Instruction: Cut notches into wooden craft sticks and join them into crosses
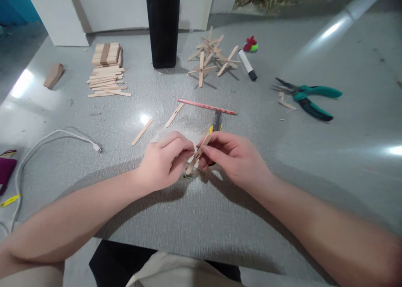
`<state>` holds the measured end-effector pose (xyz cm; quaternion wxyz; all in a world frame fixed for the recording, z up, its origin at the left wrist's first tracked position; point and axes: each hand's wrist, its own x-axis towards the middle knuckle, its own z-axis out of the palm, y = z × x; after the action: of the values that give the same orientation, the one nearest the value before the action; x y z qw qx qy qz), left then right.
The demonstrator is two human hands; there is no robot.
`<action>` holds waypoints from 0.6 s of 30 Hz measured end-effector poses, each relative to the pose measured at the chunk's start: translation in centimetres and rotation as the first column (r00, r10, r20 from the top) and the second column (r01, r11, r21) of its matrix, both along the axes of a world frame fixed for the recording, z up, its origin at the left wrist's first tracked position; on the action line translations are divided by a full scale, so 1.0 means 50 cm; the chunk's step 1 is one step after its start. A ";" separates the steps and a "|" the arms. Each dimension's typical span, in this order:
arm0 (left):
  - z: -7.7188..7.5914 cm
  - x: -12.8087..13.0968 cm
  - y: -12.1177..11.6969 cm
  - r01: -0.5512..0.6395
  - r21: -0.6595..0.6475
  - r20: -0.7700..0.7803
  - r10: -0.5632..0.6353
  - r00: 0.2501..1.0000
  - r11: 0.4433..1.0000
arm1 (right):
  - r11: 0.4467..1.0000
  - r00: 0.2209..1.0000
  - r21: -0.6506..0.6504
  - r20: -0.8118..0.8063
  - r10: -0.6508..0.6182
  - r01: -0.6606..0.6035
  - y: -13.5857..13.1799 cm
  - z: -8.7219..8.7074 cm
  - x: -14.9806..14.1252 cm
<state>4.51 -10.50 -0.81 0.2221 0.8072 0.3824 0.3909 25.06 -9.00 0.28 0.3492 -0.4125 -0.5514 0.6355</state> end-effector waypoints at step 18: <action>0.002 0.000 0.019 0.082 -0.458 0.168 -0.004 0.986 0.885 | 0.985 0.990 0.136 0.082 -0.116 0.105 -0.002 0.013 0.003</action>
<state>4.49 -9.56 -0.72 0.4474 0.7045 0.4272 0.3478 25.19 -9.10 0.95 0.3853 -0.4467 -0.5834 0.5583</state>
